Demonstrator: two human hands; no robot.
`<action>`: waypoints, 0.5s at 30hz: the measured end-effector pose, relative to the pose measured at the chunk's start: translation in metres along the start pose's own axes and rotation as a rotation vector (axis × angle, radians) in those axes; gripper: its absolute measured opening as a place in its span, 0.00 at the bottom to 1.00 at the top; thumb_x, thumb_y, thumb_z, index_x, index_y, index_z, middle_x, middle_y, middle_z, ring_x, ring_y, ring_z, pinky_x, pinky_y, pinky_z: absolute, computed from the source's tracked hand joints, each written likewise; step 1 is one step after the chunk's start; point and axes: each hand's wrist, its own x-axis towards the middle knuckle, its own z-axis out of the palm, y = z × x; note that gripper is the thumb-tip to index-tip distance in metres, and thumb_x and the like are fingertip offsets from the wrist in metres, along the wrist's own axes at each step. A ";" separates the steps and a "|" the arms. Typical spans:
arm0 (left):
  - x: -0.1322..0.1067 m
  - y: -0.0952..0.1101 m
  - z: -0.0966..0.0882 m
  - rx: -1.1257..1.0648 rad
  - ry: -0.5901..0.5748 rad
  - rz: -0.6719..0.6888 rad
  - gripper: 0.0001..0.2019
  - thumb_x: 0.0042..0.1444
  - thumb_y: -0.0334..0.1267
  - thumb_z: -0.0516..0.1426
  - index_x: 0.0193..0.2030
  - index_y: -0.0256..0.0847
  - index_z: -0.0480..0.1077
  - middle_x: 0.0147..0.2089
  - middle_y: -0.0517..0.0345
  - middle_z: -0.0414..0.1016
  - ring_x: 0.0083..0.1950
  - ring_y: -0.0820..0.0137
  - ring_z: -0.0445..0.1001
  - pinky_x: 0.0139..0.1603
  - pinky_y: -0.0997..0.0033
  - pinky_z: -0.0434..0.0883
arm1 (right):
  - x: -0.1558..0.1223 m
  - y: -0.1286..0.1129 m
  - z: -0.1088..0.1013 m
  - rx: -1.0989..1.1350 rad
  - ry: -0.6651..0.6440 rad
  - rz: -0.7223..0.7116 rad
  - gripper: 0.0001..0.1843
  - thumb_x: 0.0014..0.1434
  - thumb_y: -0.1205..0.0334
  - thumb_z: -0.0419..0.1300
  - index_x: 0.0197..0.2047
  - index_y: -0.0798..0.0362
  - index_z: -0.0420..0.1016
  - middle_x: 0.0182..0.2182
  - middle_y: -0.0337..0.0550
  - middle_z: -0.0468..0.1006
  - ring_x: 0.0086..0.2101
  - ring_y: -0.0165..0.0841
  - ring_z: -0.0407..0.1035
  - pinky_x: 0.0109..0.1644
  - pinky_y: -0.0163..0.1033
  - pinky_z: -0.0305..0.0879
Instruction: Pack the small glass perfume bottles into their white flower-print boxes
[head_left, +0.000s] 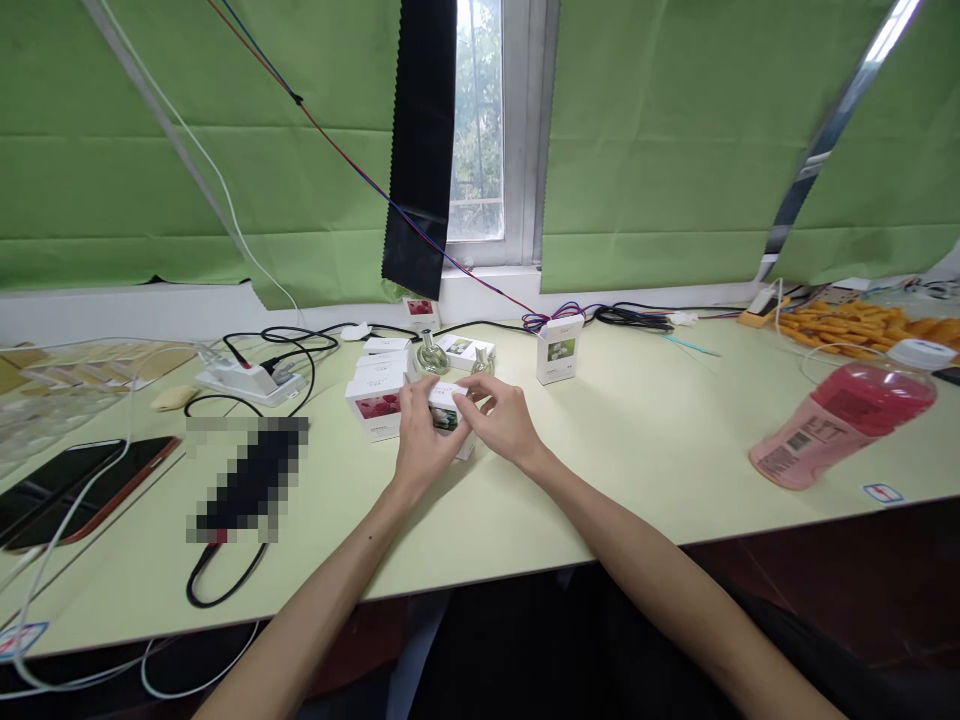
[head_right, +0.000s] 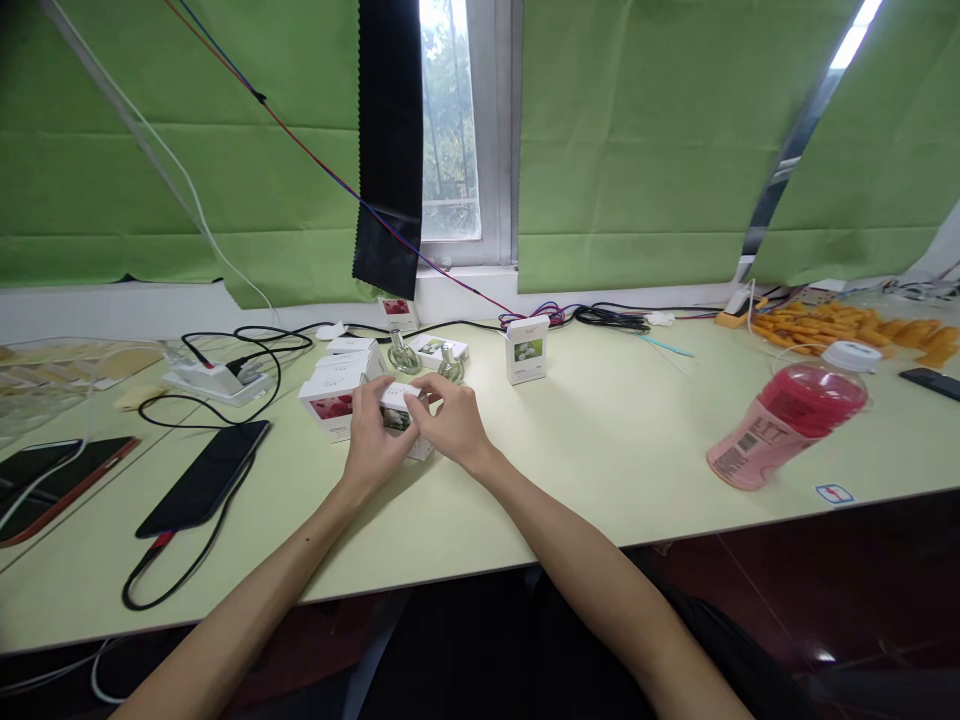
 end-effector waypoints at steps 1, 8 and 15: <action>0.000 0.000 0.000 0.002 -0.002 -0.005 0.28 0.56 0.45 0.62 0.61 0.42 0.61 0.57 0.45 0.64 0.61 0.55 0.67 0.60 0.51 0.69 | 0.000 0.000 0.000 0.003 0.000 -0.002 0.07 0.59 0.58 0.63 0.40 0.51 0.79 0.37 0.40 0.83 0.34 0.31 0.76 0.34 0.34 0.71; -0.001 0.004 0.000 -0.004 -0.012 -0.022 0.28 0.57 0.44 0.61 0.63 0.44 0.61 0.58 0.45 0.63 0.62 0.54 0.67 0.61 0.50 0.69 | -0.001 -0.001 0.000 -0.011 -0.001 -0.024 0.08 0.59 0.58 0.63 0.40 0.50 0.79 0.39 0.40 0.83 0.35 0.32 0.76 0.35 0.34 0.72; -0.001 0.002 0.000 -0.019 0.000 -0.009 0.27 0.56 0.43 0.62 0.62 0.44 0.61 0.56 0.46 0.63 0.61 0.55 0.68 0.61 0.51 0.70 | 0.000 0.000 0.000 -0.003 -0.010 -0.010 0.08 0.59 0.58 0.62 0.40 0.50 0.79 0.38 0.40 0.83 0.35 0.32 0.77 0.34 0.34 0.71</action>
